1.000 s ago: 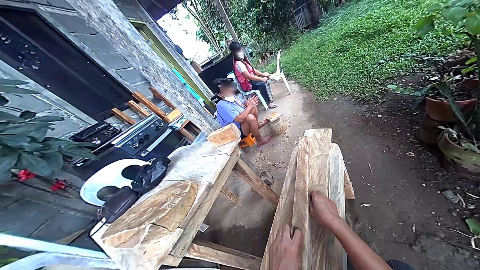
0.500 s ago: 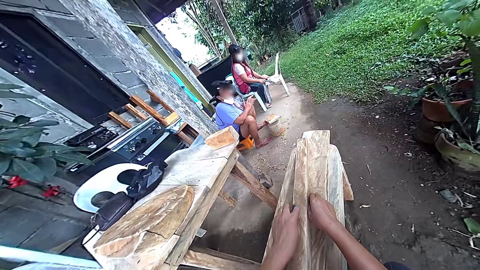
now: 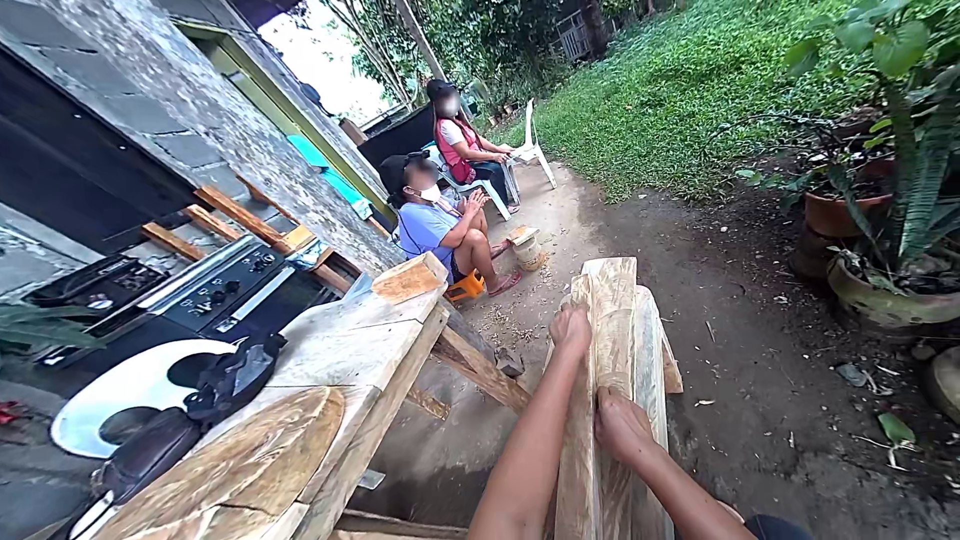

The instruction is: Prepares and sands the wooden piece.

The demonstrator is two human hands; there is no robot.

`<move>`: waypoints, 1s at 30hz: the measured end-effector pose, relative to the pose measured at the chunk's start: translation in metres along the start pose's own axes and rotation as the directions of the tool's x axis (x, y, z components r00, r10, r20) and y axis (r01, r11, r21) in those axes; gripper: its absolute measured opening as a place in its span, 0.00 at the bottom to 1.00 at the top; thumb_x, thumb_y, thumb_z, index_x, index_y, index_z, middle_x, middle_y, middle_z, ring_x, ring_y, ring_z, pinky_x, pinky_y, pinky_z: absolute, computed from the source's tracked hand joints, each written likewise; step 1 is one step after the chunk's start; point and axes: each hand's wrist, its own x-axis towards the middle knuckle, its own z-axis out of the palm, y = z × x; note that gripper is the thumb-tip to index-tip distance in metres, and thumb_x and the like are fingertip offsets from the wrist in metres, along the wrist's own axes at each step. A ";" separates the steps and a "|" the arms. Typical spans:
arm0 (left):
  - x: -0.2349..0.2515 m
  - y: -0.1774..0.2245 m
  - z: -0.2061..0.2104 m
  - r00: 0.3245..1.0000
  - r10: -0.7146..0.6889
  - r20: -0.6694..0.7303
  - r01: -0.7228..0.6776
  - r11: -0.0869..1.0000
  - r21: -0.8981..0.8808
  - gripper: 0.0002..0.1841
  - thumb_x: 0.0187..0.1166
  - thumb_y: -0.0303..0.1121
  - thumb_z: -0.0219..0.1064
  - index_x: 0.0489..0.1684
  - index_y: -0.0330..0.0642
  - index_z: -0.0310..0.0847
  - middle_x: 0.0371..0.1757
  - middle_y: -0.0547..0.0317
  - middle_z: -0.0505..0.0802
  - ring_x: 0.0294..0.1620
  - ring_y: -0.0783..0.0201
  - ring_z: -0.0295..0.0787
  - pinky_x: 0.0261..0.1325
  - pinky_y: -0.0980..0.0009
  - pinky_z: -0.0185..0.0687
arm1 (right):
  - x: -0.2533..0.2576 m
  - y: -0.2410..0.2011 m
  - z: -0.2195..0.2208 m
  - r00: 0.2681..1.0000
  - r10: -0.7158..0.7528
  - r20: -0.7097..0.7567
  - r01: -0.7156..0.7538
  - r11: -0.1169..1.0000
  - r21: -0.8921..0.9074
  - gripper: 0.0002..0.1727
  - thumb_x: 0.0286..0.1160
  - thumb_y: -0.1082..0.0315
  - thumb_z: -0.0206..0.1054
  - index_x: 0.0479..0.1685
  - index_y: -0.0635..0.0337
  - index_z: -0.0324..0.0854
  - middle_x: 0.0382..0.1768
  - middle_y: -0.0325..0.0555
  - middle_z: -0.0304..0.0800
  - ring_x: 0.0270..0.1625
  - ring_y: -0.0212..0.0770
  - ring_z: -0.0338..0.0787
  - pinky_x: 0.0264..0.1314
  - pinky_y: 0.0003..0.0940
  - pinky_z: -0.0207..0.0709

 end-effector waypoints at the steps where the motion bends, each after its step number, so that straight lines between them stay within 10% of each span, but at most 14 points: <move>1: 0.005 0.001 -0.001 1.000 -0.001 -0.002 0.001 1.000 -0.003 0.25 0.87 0.30 0.53 0.82 0.57 0.75 0.79 0.42 0.80 0.74 0.41 0.82 0.68 0.43 0.80 | 0.000 0.000 0.000 1.000 -0.004 -0.001 0.004 1.000 -0.001 0.22 0.85 0.66 0.57 0.74 0.63 0.73 0.72 0.59 0.81 0.69 0.56 0.88 0.67 0.53 0.82; 16: 0.007 -0.005 0.001 1.000 0.007 -0.002 -0.007 1.000 0.000 0.26 0.88 0.30 0.51 0.86 0.58 0.71 0.83 0.40 0.76 0.75 0.40 0.81 0.71 0.43 0.79 | 0.003 -0.001 -0.001 1.000 -0.010 -0.003 0.010 1.000 0.004 0.22 0.86 0.65 0.57 0.74 0.64 0.73 0.70 0.59 0.82 0.70 0.56 0.87 0.68 0.53 0.81; 30: -0.217 -0.071 0.049 0.986 0.114 -0.124 -0.118 0.993 -0.029 0.14 0.84 0.33 0.59 0.57 0.44 0.90 0.58 0.36 0.89 0.56 0.39 0.91 0.53 0.48 0.88 | 0.002 -0.003 0.001 1.000 -0.011 -0.009 0.011 1.000 -0.003 0.23 0.84 0.66 0.58 0.75 0.65 0.73 0.71 0.60 0.81 0.72 0.57 0.86 0.68 0.54 0.80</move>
